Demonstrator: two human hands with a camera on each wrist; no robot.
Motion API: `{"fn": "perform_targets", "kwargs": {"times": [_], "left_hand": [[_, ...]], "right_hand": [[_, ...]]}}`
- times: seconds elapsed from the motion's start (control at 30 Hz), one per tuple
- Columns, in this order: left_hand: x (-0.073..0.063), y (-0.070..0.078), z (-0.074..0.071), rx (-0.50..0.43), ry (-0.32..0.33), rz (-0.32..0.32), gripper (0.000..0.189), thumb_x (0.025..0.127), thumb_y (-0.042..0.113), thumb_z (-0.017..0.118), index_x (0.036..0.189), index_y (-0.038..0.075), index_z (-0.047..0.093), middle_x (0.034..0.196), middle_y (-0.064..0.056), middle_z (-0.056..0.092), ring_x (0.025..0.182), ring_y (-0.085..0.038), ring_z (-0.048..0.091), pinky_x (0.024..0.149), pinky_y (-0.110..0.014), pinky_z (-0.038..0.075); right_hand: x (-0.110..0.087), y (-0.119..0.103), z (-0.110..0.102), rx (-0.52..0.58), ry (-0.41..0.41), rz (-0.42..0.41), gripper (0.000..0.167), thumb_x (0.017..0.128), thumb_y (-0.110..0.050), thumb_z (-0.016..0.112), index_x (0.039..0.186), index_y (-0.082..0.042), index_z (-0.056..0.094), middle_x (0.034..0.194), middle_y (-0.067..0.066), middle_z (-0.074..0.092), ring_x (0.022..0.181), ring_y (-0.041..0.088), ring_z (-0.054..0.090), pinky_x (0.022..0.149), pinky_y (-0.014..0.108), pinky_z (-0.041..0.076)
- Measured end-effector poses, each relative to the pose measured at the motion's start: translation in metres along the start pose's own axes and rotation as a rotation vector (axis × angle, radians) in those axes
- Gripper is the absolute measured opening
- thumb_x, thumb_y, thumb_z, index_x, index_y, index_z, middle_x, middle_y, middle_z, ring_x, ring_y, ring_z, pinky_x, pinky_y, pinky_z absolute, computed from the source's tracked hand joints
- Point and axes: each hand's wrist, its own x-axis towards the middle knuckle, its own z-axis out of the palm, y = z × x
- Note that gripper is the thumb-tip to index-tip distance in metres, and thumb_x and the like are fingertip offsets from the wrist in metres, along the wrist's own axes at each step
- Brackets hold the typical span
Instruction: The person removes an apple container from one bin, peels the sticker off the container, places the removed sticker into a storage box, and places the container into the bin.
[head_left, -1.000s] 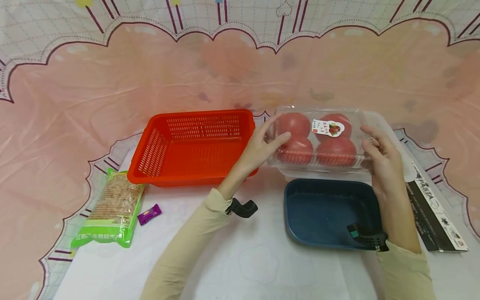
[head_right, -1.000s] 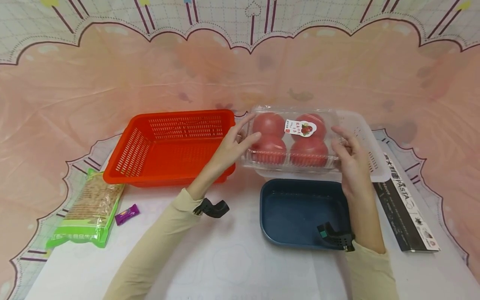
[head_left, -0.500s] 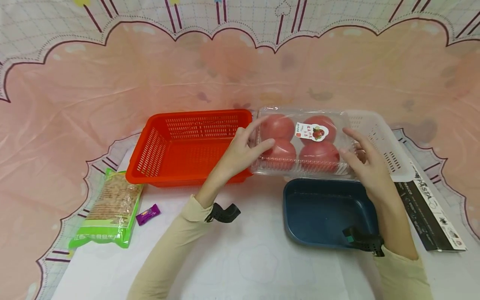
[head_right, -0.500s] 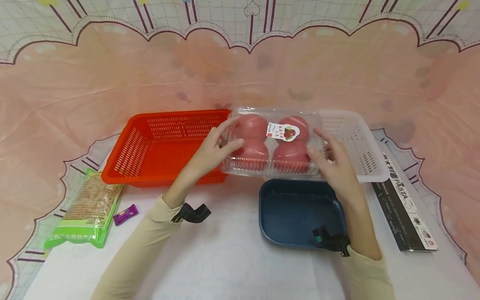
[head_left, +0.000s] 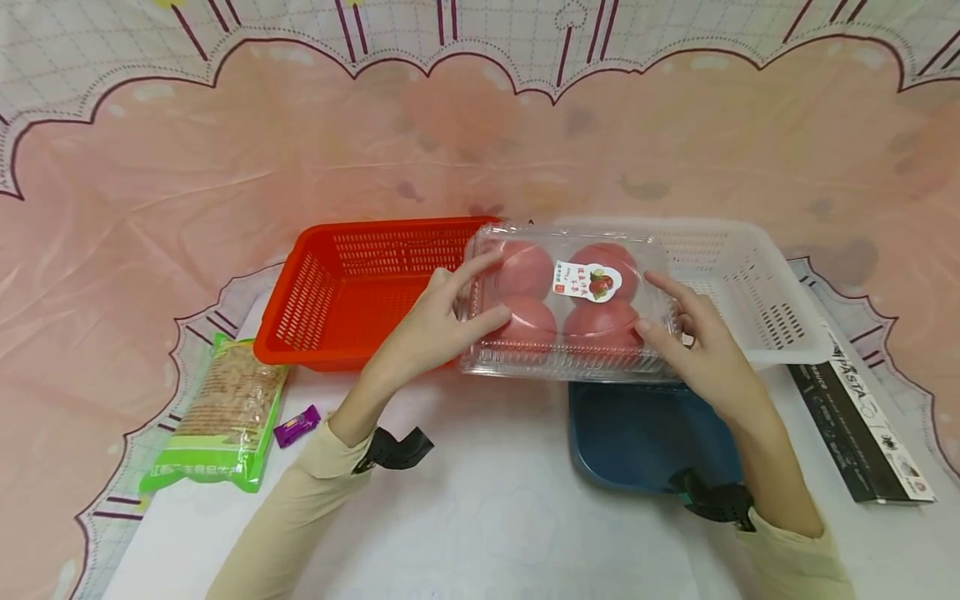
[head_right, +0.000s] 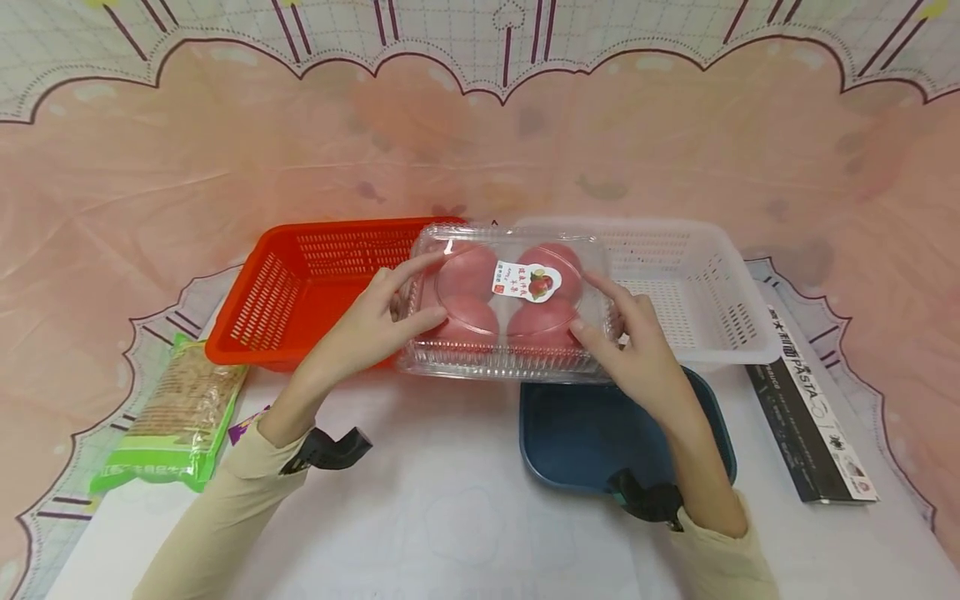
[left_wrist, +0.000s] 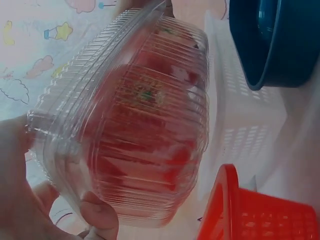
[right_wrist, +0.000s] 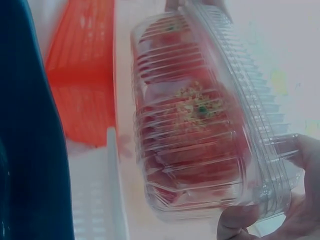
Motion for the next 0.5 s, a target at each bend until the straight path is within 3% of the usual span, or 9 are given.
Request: {"fn": "perform_targets", "kwargs": {"times": [0.13,0.33,0.5], "left_hand": [[-0.016,-0.001,-0.011,0.048,-0.02,-0.037,0.066,0.085,0.05,0.065,0.144,0.044,0.037,0.101,-0.009,0.044,0.09,-0.023,0.044,0.063,-0.032,0.044],[-0.05,-0.01,-0.029,0.094,-0.039,-0.089,0.068,0.085,0.048,0.067,0.145,0.043,0.035,0.104,-0.009,0.044,0.095,-0.023,0.045,0.065,-0.029,0.05],[-0.079,-0.017,-0.039,0.153,-0.022,-0.107,0.068,0.086,0.047,0.067,0.145,0.043,0.035,0.098,-0.008,0.04,0.083,-0.022,0.041,0.057,-0.027,0.041]], "right_hand": [[-0.005,-0.01,0.01,-0.048,-0.015,-0.029,0.063,0.092,-0.019,0.063,0.15,-0.022,0.037,0.116,0.011,0.041,0.088,0.016,0.036,0.058,0.02,0.041],[-0.016,-0.027,0.032,-0.088,-0.066,-0.02,0.065,0.09,-0.022,0.067,0.149,-0.024,0.039,0.104,0.012,0.042,0.086,0.019,0.037,0.058,0.021,0.044],[-0.026,-0.036,0.052,-0.108,-0.096,-0.015,0.066,0.087,-0.027,0.072,0.146,-0.028,0.042,0.101,0.011,0.045,0.08,0.02,0.042,0.056,0.023,0.045]]}}
